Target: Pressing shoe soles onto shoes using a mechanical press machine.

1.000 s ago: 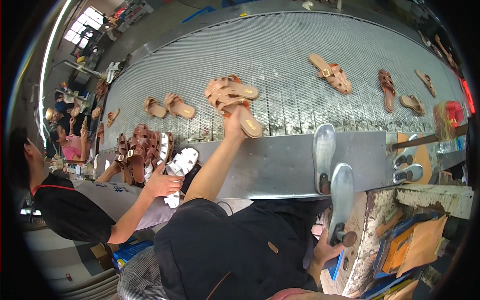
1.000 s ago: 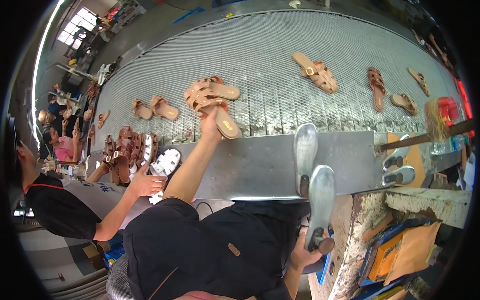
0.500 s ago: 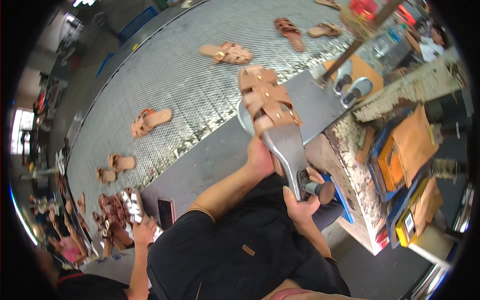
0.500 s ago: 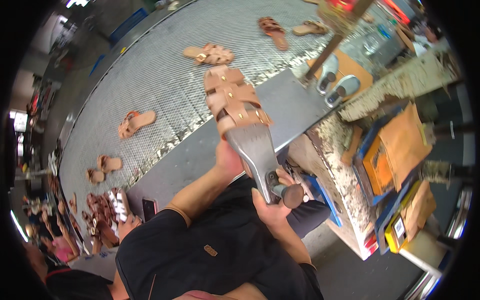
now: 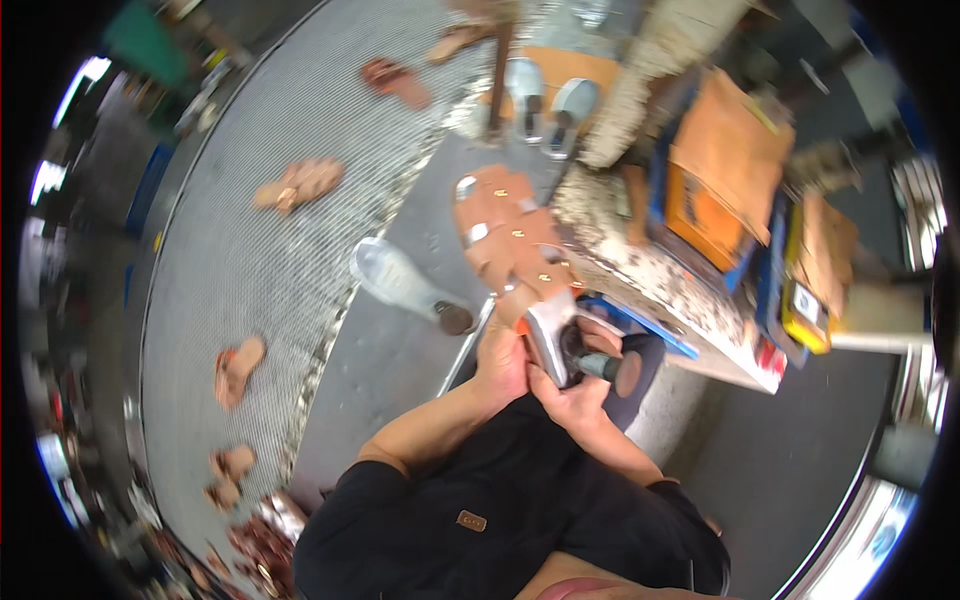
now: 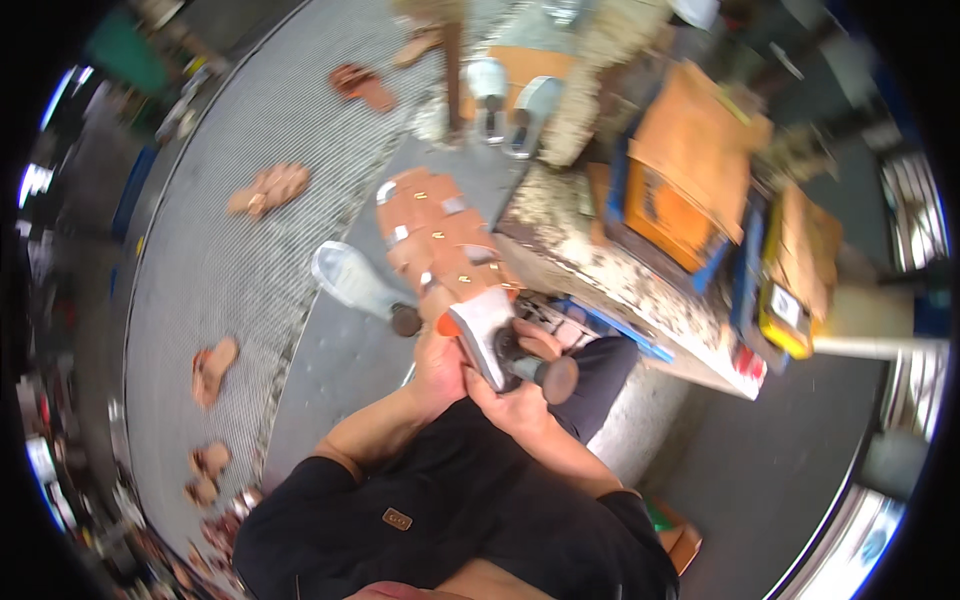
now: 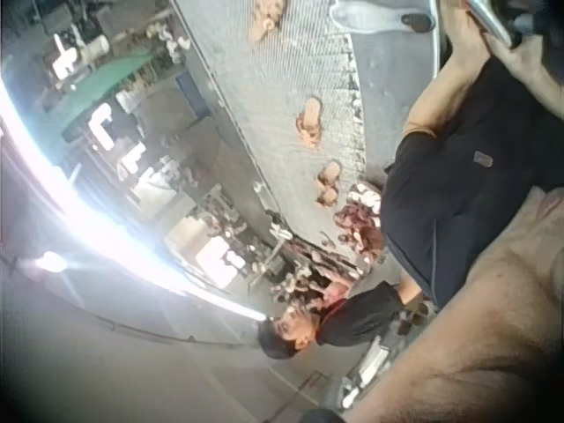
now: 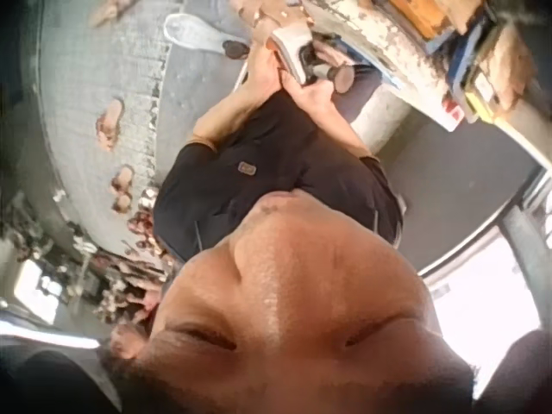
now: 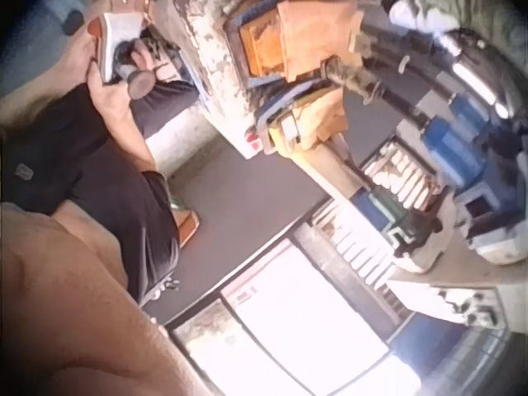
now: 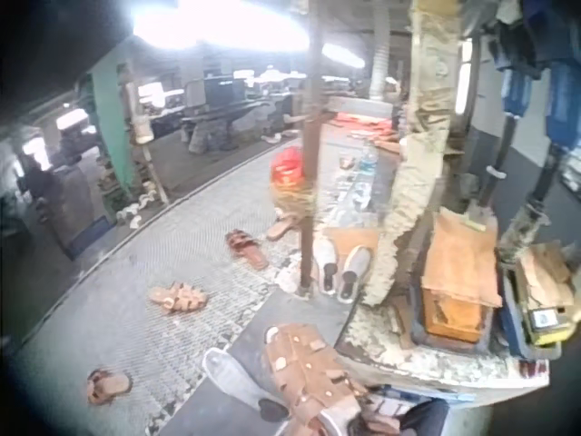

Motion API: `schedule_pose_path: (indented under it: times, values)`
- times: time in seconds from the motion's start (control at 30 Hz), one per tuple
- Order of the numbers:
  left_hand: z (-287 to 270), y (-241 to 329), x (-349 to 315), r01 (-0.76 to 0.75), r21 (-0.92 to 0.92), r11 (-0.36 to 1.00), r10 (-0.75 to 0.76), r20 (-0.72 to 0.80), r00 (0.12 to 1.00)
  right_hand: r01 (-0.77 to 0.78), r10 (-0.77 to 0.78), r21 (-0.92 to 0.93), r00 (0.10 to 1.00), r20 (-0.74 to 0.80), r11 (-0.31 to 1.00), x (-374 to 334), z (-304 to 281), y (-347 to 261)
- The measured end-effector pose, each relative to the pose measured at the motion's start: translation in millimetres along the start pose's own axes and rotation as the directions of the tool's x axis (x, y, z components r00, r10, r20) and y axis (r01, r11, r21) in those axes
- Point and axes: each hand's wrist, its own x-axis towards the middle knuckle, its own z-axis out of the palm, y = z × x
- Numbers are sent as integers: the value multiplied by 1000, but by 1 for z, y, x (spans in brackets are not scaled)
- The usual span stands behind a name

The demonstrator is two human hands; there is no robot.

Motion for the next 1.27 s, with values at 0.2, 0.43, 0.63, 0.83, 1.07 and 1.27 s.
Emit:
schedule_pose_path:
  times: [0.2,0.43,0.63,0.83,1.07,1.27]
  values:
    - [20,-29,73,126,60,990,-130,65,989,-145,129,-76,974,-184,987,49,-27,30]
    - [-8,-50,84,309,240,920,-321,10,947,-347,48,-463,838,-543,815,167,-95,124]
    - [-49,-49,55,483,273,832,-444,-194,874,-416,-43,-648,821,-569,639,226,-117,207]
    - [-80,-38,45,532,282,798,-450,-309,838,-513,-35,-690,789,-613,510,237,-106,216]
    - [-89,-28,43,509,294,809,-404,-350,845,-540,68,-634,788,-611,554,255,-127,230]
    - [-76,24,28,434,430,792,-357,-250,900,-389,113,-584,885,-451,713,227,-119,175]
